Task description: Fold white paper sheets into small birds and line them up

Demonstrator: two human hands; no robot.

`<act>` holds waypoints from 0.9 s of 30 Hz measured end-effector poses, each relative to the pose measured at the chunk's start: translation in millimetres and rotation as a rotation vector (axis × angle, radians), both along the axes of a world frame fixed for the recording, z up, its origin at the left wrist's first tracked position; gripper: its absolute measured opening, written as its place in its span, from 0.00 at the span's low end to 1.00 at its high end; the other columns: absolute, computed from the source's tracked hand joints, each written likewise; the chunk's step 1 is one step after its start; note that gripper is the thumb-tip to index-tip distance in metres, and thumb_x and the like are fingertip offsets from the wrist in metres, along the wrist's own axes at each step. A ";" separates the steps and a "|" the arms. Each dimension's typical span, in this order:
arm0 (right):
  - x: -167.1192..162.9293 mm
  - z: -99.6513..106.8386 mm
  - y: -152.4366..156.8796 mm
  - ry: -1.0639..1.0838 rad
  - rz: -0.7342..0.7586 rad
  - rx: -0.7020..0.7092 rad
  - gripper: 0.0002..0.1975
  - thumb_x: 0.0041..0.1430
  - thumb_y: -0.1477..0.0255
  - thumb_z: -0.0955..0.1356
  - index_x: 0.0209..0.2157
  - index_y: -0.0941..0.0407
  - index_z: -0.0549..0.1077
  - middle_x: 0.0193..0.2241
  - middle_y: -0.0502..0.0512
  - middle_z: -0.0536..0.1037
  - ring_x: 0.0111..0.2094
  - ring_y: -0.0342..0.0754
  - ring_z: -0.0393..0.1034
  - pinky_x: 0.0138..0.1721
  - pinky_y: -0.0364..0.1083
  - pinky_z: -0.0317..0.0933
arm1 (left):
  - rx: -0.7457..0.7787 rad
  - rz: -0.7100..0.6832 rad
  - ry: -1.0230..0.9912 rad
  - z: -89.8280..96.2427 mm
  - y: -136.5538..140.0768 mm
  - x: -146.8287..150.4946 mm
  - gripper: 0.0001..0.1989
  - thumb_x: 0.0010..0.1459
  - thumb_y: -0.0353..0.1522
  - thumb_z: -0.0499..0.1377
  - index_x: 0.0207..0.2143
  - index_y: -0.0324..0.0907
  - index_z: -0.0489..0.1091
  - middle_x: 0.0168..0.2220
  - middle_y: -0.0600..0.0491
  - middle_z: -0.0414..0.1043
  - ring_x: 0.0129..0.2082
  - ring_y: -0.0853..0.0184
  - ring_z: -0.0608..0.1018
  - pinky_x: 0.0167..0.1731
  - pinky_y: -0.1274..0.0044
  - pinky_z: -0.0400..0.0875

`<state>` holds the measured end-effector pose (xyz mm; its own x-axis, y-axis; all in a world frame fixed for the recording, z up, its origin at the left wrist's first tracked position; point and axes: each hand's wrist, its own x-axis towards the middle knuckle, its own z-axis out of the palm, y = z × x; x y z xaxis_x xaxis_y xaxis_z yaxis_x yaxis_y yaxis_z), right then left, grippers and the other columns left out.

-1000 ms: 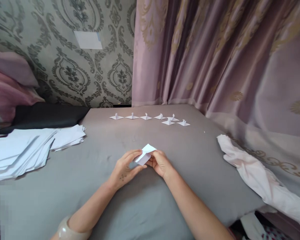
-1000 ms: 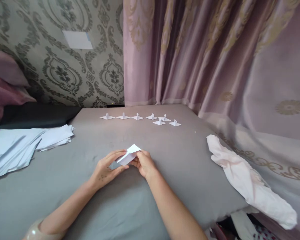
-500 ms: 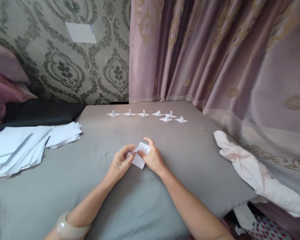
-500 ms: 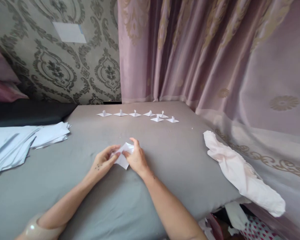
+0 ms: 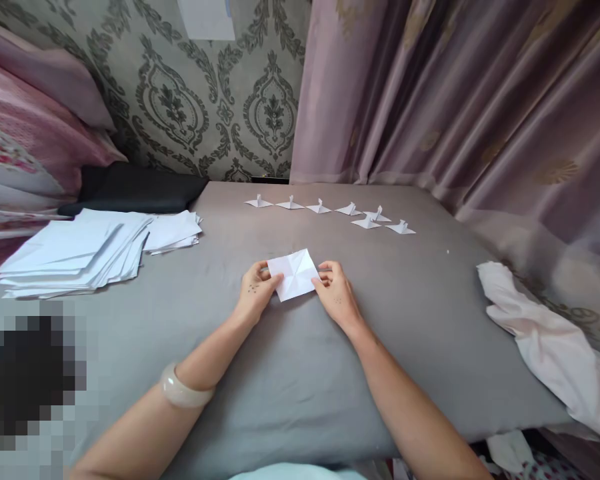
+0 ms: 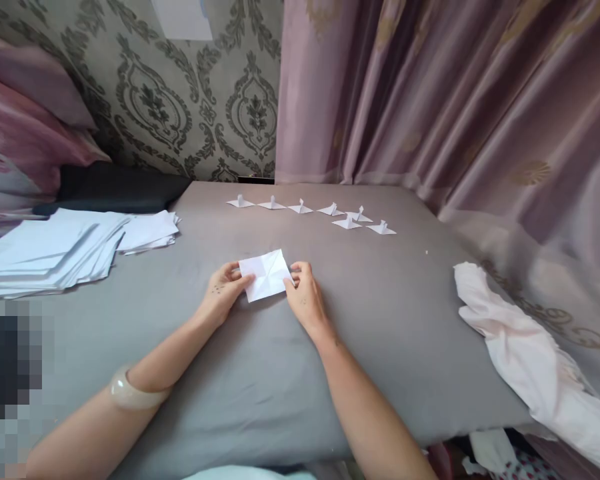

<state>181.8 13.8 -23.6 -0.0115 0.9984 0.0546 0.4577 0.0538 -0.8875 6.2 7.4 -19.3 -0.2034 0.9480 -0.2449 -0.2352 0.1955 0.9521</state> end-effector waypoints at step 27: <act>1.9 0.3 -10.5 -0.520 0.237 0.310 0.14 0.60 0.75 0.62 0.45 0.56 0.75 0.41 0.59 0.71 0.44 0.51 0.64 0.47 0.48 0.62 | 0.764 -0.515 1.482 6.4 -14.3 -9.5 0.14 0.64 0.27 0.47 0.41 0.42 0.72 0.43 0.48 0.77 0.49 0.60 0.72 0.58 0.60 0.45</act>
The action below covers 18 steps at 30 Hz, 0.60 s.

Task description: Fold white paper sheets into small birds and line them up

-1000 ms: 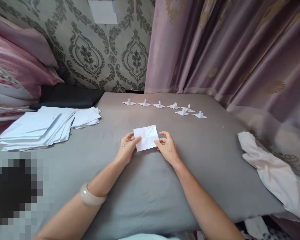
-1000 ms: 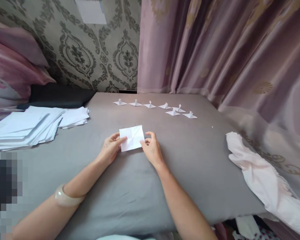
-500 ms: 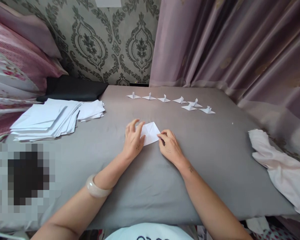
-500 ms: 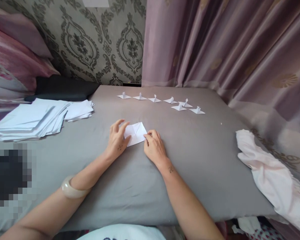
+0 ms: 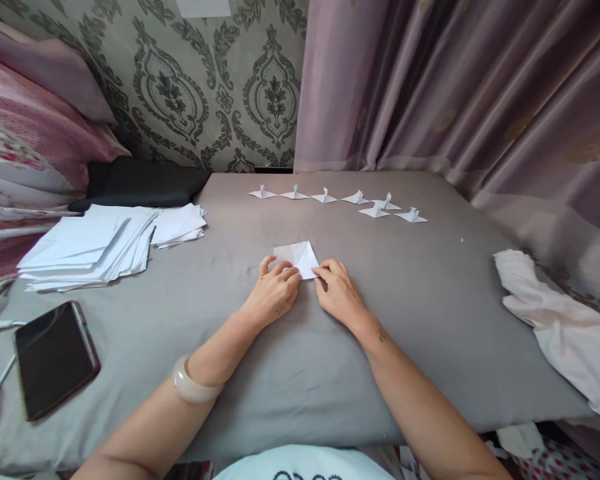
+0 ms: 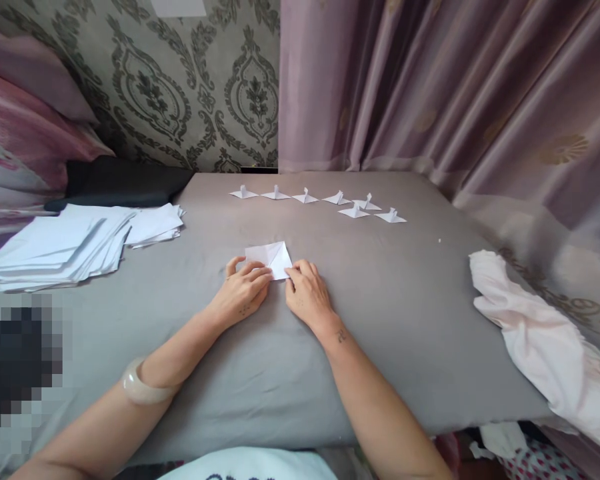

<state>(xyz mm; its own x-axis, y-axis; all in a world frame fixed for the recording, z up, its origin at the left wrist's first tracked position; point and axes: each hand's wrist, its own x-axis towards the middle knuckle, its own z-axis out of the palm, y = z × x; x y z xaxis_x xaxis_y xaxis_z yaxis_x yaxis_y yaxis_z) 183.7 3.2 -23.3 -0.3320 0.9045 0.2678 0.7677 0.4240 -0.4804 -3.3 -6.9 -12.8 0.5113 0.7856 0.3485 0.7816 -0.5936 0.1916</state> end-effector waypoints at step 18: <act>0.7 2.5 -3.8 0.082 -0.090 -0.086 0.08 0.60 0.70 0.65 0.33 0.54 0.76 0.38 0.56 0.73 0.42 0.50 0.67 0.42 0.48 0.63 | -0.136 0.206 -0.198 -3.2 5.5 0.7 0.11 0.61 0.37 0.56 0.30 0.44 0.74 0.37 0.51 0.77 0.39 0.62 0.74 0.50 0.62 0.51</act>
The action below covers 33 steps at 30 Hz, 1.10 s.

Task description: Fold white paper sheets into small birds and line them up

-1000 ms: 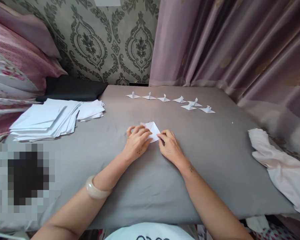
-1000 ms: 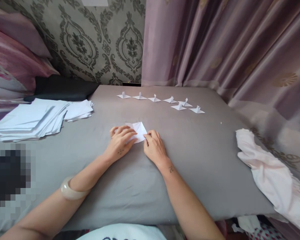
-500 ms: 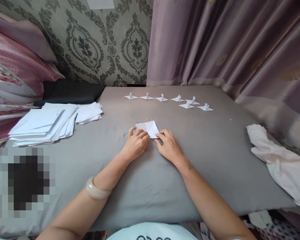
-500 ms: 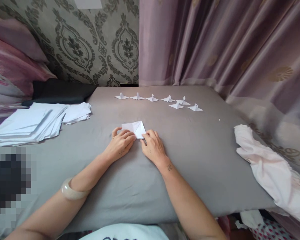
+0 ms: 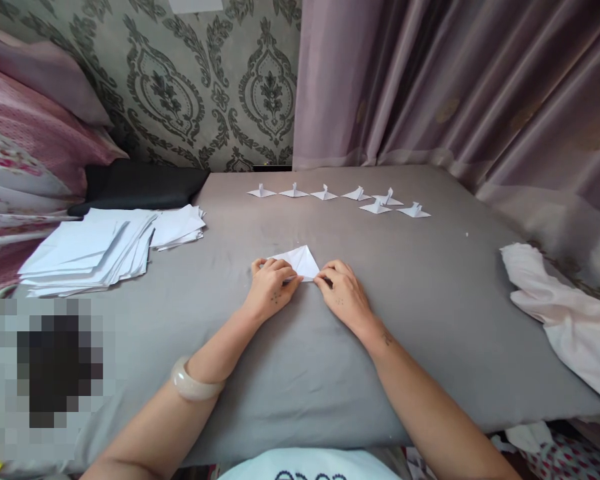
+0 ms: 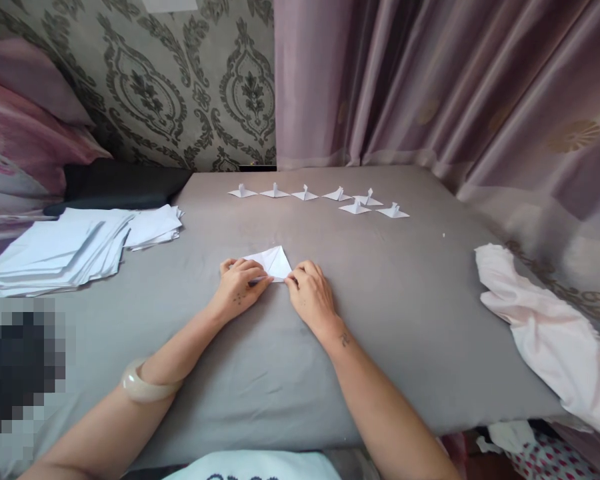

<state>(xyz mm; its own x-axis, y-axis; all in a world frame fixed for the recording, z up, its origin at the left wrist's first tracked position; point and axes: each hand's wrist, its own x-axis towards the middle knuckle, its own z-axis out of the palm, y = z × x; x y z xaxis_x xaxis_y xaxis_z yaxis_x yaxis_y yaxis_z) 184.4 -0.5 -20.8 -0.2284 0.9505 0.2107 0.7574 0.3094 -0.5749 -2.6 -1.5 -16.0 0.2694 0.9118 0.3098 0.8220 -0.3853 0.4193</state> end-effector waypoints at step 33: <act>3.9 1.9 12.1 0.064 -0.213 -0.138 0.05 0.48 0.74 0.67 0.21 0.55 0.72 0.38 0.57 0.70 0.37 0.48 0.69 0.44 0.49 0.63 | -0.212 0.059 -0.022 0.5 11.2 0.7 0.07 0.59 0.37 0.59 0.34 0.44 0.72 0.39 0.52 0.75 0.42 0.59 0.72 0.49 0.62 0.51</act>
